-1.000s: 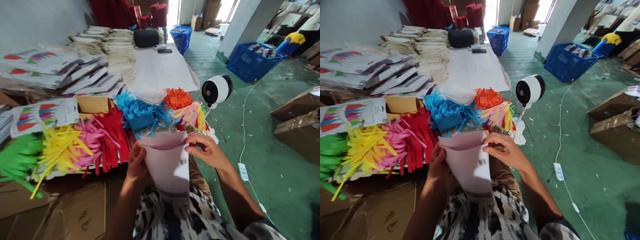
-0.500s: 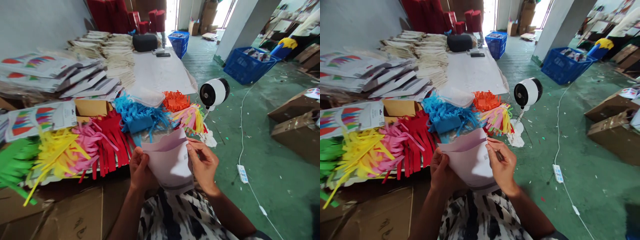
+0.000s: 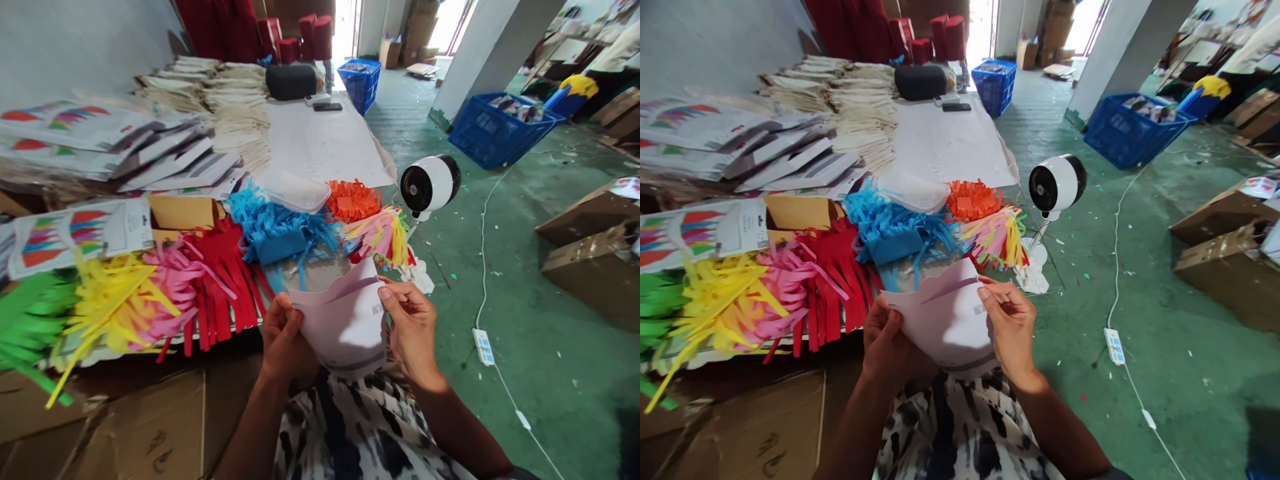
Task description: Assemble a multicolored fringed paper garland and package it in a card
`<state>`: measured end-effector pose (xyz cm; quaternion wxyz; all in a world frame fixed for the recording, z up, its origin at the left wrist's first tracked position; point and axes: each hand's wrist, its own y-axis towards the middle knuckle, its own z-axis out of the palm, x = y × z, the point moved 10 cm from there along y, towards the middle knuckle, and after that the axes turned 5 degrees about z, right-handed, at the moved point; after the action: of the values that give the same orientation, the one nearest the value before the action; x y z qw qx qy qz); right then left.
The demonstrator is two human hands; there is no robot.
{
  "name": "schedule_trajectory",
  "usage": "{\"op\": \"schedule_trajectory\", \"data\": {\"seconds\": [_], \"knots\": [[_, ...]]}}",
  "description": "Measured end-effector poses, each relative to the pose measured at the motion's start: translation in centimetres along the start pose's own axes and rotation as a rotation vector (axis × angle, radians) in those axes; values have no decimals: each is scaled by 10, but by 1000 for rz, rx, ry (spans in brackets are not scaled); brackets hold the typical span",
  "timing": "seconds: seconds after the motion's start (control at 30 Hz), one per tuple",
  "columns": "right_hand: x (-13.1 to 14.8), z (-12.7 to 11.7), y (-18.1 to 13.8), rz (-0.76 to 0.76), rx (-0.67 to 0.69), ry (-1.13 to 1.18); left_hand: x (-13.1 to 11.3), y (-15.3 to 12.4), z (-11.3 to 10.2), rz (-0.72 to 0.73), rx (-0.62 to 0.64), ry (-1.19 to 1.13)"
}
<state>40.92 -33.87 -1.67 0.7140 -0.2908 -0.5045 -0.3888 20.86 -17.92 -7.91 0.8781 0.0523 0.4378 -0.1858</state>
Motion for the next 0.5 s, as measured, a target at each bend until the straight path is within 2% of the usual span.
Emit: {"op": "schedule_trajectory", "data": {"seconds": [0.27, 0.5], "knots": [[-13, 3, 3, 212, 67, 127, -2, -4, 0, -31, 10, 22], [-23, 10, -1, 356, 156, 212, 6, -6, -5, -108, 107, 25]]}}
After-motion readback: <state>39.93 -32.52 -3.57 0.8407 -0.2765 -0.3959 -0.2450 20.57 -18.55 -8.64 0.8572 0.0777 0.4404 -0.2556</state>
